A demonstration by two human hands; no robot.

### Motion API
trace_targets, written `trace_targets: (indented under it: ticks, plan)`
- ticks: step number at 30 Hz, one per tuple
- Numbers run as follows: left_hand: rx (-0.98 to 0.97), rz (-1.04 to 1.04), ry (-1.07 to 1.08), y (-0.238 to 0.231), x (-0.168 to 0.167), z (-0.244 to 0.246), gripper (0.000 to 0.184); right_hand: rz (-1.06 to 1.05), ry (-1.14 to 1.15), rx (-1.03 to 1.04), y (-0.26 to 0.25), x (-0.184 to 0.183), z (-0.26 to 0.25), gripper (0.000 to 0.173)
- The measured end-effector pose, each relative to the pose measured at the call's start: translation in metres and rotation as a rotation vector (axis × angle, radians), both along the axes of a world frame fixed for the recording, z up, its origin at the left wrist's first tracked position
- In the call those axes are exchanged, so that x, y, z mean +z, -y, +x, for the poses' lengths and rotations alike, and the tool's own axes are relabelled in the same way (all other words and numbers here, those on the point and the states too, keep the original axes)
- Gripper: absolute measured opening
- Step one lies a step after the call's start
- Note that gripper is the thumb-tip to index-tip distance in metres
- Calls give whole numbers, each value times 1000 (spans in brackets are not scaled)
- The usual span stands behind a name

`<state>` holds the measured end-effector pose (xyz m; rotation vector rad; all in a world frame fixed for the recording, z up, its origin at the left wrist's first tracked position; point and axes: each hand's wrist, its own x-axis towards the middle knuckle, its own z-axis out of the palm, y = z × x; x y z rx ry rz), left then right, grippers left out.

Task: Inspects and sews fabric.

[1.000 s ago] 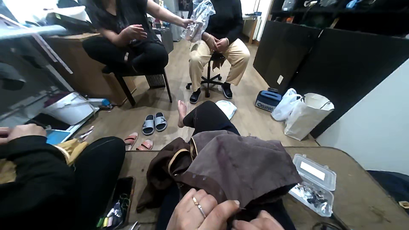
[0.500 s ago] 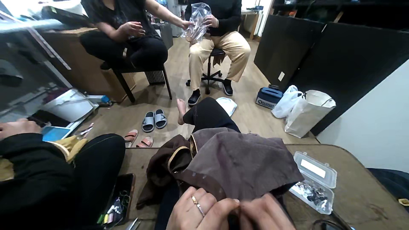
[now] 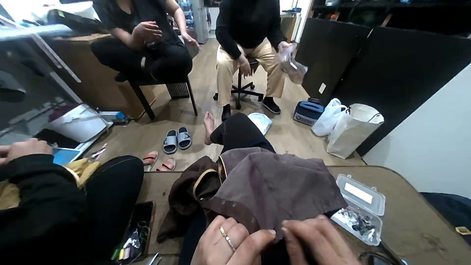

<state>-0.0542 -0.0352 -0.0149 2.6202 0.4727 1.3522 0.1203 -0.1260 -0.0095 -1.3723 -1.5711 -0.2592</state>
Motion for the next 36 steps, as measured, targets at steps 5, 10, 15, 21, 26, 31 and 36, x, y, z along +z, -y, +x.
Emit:
trace_targets:
  ticks: [5,10,15,21,26,31,36]
  plan:
    - [-8,-10,-13,-1,1,1,19,82,41,105,4,-3,-6,10]
    - [1,-4,2,-4,3,1,18,25,42,63,-4,-9,-6,7]
    - [-22,-9,-3,-2,1,1,18,81,30,11,-3,-1,4,8]
    - [-28,-46,-6,-3,3,0,19,119,163,134,1,-6,0,8]
    - [-45,-56,20,-4,4,0,17,78,90,12,-5,-4,4,7]
    - [-72,-86,8,0,2,-1,18,137,146,29,7,3,0,10]
    - [-59,-96,27,-3,4,-1,17,113,185,85,0,-7,-3,6]
